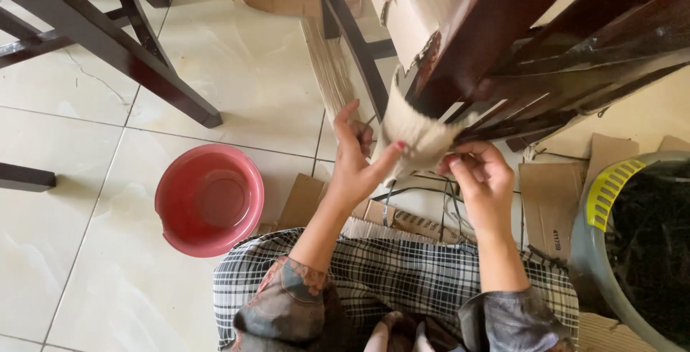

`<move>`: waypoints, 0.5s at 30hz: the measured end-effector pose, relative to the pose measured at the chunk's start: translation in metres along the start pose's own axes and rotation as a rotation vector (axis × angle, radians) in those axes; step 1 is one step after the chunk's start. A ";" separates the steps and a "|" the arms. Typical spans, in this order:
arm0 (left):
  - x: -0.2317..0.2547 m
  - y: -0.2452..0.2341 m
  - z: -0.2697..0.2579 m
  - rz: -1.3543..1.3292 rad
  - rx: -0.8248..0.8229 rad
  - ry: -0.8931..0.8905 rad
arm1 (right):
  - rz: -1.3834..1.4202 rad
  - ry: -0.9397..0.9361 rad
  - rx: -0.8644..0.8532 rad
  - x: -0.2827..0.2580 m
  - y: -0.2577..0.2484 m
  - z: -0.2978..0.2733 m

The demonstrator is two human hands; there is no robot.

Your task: Wrapping the legs of a wooden chair with cardboard and securing them with plastic ties for protection.

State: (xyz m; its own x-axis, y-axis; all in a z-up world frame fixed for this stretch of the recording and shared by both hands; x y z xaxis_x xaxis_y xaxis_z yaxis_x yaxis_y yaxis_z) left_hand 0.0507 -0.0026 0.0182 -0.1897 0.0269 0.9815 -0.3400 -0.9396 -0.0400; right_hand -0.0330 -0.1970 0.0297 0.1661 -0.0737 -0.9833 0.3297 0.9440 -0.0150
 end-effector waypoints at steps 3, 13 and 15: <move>0.012 0.006 0.005 0.106 0.070 0.055 | -0.022 -0.100 0.043 -0.006 0.008 0.006; 0.035 0.006 0.017 0.362 0.117 0.276 | -0.266 -0.376 0.224 -0.034 0.019 0.008; 0.046 0.016 0.023 0.463 -0.026 0.323 | -0.335 -0.434 0.197 -0.042 0.032 0.006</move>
Point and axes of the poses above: each hand's wrist, its own z-axis towards the middle knuckle, its own y-axis out of the palm, x = y × z, the point moved 4 cm from there along z, towards the middle knuckle, and after that the axes turned 7 degrees about -x, right-handed, at the moved point
